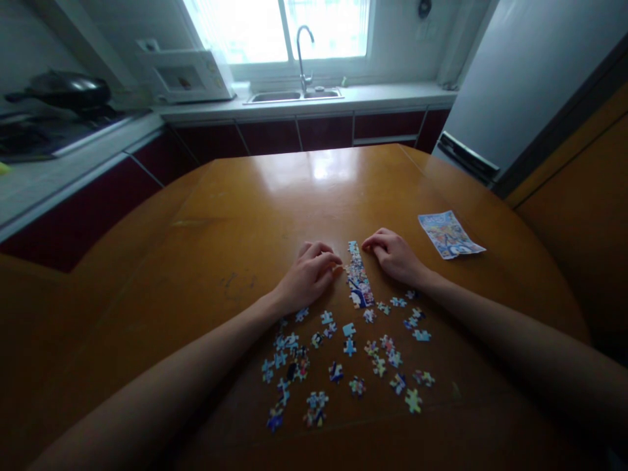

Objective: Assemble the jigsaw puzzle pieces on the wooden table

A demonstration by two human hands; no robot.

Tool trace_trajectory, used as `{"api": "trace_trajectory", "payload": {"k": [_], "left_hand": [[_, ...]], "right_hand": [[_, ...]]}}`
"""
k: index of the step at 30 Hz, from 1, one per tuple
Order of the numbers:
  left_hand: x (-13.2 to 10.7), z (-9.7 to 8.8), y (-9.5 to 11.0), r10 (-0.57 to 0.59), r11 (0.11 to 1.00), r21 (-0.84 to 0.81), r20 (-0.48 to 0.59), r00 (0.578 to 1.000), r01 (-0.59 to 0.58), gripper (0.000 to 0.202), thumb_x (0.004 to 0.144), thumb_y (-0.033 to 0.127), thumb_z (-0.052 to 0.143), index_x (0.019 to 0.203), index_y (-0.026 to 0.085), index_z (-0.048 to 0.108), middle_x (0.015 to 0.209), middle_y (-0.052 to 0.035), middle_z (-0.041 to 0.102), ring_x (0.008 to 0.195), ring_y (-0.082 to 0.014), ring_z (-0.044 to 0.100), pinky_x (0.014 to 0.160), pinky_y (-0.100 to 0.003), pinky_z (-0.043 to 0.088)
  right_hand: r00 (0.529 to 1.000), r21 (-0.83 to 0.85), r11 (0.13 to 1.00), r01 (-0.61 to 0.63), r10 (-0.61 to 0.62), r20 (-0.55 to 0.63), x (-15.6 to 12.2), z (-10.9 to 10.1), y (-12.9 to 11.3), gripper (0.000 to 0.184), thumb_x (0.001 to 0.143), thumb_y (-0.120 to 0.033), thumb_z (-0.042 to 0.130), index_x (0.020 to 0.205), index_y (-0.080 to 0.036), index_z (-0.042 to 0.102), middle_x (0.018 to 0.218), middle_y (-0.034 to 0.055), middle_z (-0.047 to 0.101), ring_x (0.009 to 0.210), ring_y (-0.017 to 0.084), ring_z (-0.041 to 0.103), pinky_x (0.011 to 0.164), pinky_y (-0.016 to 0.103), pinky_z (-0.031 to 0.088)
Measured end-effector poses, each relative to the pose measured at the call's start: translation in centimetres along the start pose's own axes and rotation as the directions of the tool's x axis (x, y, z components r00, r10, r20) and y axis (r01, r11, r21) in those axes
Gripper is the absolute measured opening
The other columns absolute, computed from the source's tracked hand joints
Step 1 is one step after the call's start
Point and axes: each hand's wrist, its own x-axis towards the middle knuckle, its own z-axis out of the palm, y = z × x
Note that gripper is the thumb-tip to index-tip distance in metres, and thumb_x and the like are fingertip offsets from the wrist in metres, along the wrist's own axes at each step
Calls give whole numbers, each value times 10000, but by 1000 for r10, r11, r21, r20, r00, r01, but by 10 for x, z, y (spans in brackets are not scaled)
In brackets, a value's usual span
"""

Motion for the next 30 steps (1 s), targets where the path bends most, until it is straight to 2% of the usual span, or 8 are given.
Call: {"api": "trace_trajectory", "payload": {"k": [13, 22, 26, 30], "left_hand": [[0, -1, 0, -1, 1000, -9, 1, 1000, 1, 133, 970, 225, 566, 1035, 222, 682, 1071, -63, 596, 1046, -233, 482, 974, -440, 452], [1, -2, 0, -3, 1000, -16, 1, 1000, 3, 143, 965, 219, 555, 1034, 219, 681, 1071, -68, 598, 1057, -238, 484, 979, -449, 453], [1, -2, 2, -10, 1000, -22, 2, 1000, 11, 141, 963, 231, 558, 1027, 223, 683, 1064, -72, 602, 1042, -241, 487, 965, -457, 461], [1, -2, 2, -4, 999, -34, 1, 1000, 4, 148, 968, 245, 555, 1030, 217, 687, 1064, -74, 602, 1058, -242, 486, 968, -450, 460]], "right_hand": [[998, 67, 996, -57, 54, 39, 1, -4, -2, 275, 848, -84, 515, 841, -192, 768, 906, 73, 682, 859, 194, 646, 845, 356, 508], [998, 62, 997, -47, 44, 48, 2, -7, -2, 263, 834, -99, 519, 855, -184, 767, 906, 78, 688, 871, 200, 650, 848, 367, 509], [995, 63, 997, -52, 47, 83, 1, -21, -8, 256, 823, -97, 524, 884, -191, 755, 907, 70, 718, 846, 191, 653, 787, 344, 509], [972, 25, 999, -20, 13, 236, -10, -47, -21, 246, 833, -109, 518, 843, -198, 747, 887, 52, 727, 814, 179, 648, 728, 313, 491]]}}
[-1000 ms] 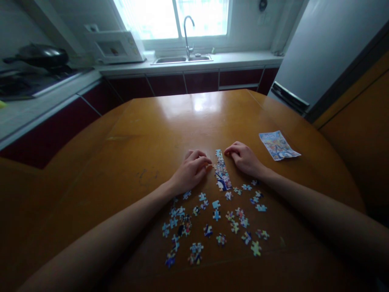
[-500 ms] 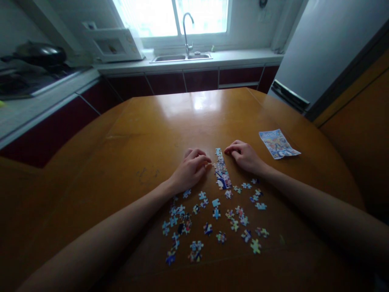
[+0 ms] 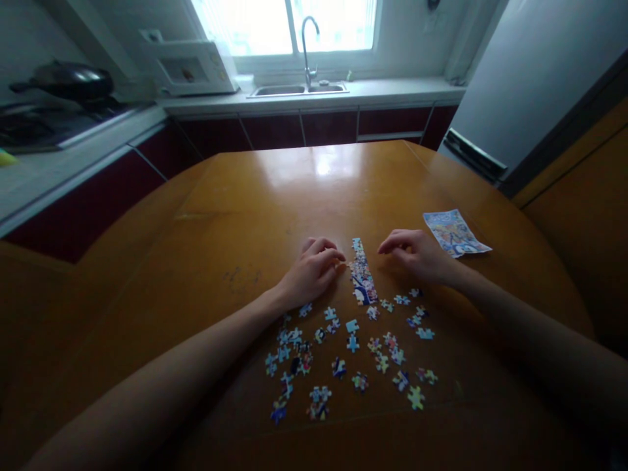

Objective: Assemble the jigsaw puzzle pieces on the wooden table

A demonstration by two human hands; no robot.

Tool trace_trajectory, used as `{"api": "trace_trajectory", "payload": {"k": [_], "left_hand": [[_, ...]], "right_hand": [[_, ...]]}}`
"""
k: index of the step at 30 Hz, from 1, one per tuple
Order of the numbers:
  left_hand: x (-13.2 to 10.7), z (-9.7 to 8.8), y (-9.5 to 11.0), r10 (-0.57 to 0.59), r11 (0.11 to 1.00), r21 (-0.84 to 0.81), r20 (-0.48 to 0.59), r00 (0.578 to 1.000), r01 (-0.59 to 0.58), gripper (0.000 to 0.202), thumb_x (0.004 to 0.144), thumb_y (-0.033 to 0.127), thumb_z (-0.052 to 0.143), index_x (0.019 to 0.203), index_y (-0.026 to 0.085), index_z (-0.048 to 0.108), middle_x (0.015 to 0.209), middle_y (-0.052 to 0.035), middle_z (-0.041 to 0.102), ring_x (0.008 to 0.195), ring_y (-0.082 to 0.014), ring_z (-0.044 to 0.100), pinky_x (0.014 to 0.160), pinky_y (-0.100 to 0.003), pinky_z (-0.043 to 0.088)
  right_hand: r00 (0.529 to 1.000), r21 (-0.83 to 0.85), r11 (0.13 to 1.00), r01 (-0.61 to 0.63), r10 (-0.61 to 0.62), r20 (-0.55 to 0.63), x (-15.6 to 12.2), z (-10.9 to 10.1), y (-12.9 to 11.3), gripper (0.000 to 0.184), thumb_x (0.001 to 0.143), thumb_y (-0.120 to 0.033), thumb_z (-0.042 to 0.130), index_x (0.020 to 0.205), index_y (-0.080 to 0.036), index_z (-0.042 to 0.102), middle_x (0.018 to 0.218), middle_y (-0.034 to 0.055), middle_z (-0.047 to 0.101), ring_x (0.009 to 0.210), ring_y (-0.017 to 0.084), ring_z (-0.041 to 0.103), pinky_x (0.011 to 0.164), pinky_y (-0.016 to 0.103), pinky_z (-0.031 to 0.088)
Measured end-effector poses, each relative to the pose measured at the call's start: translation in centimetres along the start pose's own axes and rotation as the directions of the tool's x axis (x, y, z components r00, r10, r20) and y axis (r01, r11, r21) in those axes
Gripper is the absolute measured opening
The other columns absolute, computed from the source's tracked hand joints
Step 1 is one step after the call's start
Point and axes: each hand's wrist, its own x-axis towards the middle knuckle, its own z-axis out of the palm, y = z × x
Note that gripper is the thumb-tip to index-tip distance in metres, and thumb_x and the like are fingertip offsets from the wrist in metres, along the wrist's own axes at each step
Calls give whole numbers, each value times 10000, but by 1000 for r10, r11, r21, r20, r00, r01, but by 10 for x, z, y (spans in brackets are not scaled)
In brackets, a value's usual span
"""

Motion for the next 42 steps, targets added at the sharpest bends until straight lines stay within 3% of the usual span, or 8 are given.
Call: {"api": "trace_trajectory", "payload": {"k": [6, 11, 29, 42], "left_hand": [[-2, 2, -3, -9, 1000, 1, -8, 1000, 9, 142, 965, 234, 560, 1027, 217, 687, 1072, -70, 602, 1067, -236, 486, 973, -429, 458], [-2, 3, -4, -13, 1000, -1, -5, 1000, 13, 155, 961, 214, 550, 1041, 226, 682, 1097, -64, 596, 1086, -237, 484, 995, -441, 449], [-2, 4, -3, -14, 1000, 6, 2, 1000, 14, 159, 949, 202, 553, 1032, 219, 687, 1085, -68, 594, 1073, -240, 481, 991, -449, 447], [0, -1, 0, -5, 1000, -7, -1, 1000, 5, 141, 962, 234, 553, 1018, 230, 683, 1074, -68, 601, 1066, -239, 492, 968, -443, 457]], "right_hand": [[928, -95, 990, 101, -59, 368, -27, -25, -30, 229, 876, -141, 531, 877, -227, 743, 926, 39, 700, 806, 165, 629, 746, 302, 486], [861, -126, 982, 140, -58, 505, -31, -27, -38, 257, 885, -111, 504, 821, -226, 725, 902, 43, 688, 766, 158, 605, 707, 297, 472], [839, -185, 976, 117, 2, 543, -33, -18, -35, 281, 873, -78, 478, 839, -234, 710, 875, 29, 667, 728, 153, 598, 659, 282, 440], [848, -167, 976, 136, -28, 529, -34, -20, -38, 273, 842, -36, 510, 794, -221, 705, 803, 19, 674, 679, 142, 579, 634, 276, 419]]}}
